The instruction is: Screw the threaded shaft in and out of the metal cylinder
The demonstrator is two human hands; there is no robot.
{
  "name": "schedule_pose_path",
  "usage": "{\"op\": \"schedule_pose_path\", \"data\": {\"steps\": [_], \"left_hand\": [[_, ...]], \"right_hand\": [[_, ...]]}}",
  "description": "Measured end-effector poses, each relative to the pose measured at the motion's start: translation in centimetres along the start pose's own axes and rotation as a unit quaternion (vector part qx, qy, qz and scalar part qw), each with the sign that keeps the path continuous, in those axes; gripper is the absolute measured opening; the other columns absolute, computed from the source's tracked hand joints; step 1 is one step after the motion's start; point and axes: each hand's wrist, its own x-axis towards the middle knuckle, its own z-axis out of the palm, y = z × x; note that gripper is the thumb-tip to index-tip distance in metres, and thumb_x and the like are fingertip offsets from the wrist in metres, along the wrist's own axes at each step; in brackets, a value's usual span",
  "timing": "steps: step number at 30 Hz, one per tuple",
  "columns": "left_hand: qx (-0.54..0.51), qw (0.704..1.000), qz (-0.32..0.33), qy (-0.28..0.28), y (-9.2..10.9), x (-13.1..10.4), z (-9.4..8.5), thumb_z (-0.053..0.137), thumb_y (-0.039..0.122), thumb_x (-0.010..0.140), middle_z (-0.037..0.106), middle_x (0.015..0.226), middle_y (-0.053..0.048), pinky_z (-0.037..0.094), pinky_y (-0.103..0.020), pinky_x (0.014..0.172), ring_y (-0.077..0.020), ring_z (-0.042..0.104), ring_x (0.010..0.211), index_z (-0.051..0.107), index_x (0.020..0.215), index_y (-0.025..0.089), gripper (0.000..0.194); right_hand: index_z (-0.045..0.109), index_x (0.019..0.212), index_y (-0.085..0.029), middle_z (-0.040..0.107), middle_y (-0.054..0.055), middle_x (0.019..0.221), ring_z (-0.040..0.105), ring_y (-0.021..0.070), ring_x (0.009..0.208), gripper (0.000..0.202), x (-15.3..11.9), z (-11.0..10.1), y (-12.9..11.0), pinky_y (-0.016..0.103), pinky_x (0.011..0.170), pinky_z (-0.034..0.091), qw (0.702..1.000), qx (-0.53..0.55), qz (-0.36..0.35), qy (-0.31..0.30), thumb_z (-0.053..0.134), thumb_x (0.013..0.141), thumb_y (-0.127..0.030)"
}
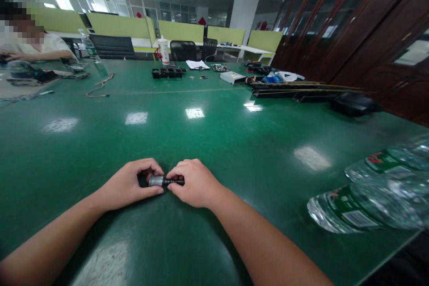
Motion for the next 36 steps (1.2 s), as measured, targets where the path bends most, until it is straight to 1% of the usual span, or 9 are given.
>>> {"op": "schedule_pose_path", "data": {"steps": [5,10,19,30,36], "left_hand": [[0.003,1.0,0.002,0.001,0.1,0.0,0.0,0.071,0.034,0.075,0.061,0.076,0.001,0.041,-0.024,0.062,-0.0153,0.057,0.068,0.065,0.088,0.019,0.021],[0.003,1.0,0.012,0.006,0.2,0.0,0.0,0.07,0.036,0.077,0.06,0.074,0.001,0.04,-0.025,0.063,-0.0155,0.056,0.068,0.065,0.084,0.018,0.02],[0.01,1.0,0.014,0.006,0.2,0.0,0.0,0.071,0.037,0.078,0.061,0.075,0.001,0.04,-0.025,0.064,-0.0155,0.057,0.069,0.065,0.084,0.018,0.021],[0.002,1.0,0.011,0.004,0.3,-0.1,-0.1,0.072,0.037,0.077,0.062,0.075,0.001,0.041,-0.025,0.064,-0.0158,0.057,0.07,0.065,0.084,0.018,0.021],[0.002,1.0,0.013,0.011,0.4,-0.1,-0.1,0.072,0.037,0.076,0.061,0.074,0.001,0.041,-0.024,0.063,-0.0155,0.057,0.069,0.065,0.083,0.018,0.021]], "right_hand": [[0.074,0.093,-0.02,0.069,0.001,0.081,0.06,0.0145,0.078,0.015,-0.1,0.0,0.0,0.028,0.075,0.039,1.0,-0.007,-0.001,-0.007,0.072,0.078,-0.023],[0.074,0.092,-0.021,0.07,0.002,0.082,0.06,0.0154,0.08,0.014,-0.1,0.1,0.1,0.028,0.077,0.039,1.0,-0.009,-0.001,-0.007,0.072,0.078,-0.023],[0.074,0.089,-0.018,0.068,0.002,0.076,0.058,0.0138,0.073,0.012,-0.1,-0.4,0.2,0.025,0.07,0.041,1.0,0.004,-0.011,-0.01,0.07,0.078,-0.02],[0.073,0.086,-0.018,0.067,0.001,0.073,0.058,0.0136,0.071,0.012,-0.3,-1.0,0.7,0.025,0.068,0.041,0.999,-0.003,-0.027,-0.022,0.07,0.075,-0.017],[0.074,0.085,-0.019,0.066,0.001,0.073,0.058,0.0132,0.07,0.012,-0.3,-1.2,0.5,0.025,0.068,0.041,0.999,-0.007,-0.018,-0.03,0.07,0.075,-0.016]]}}
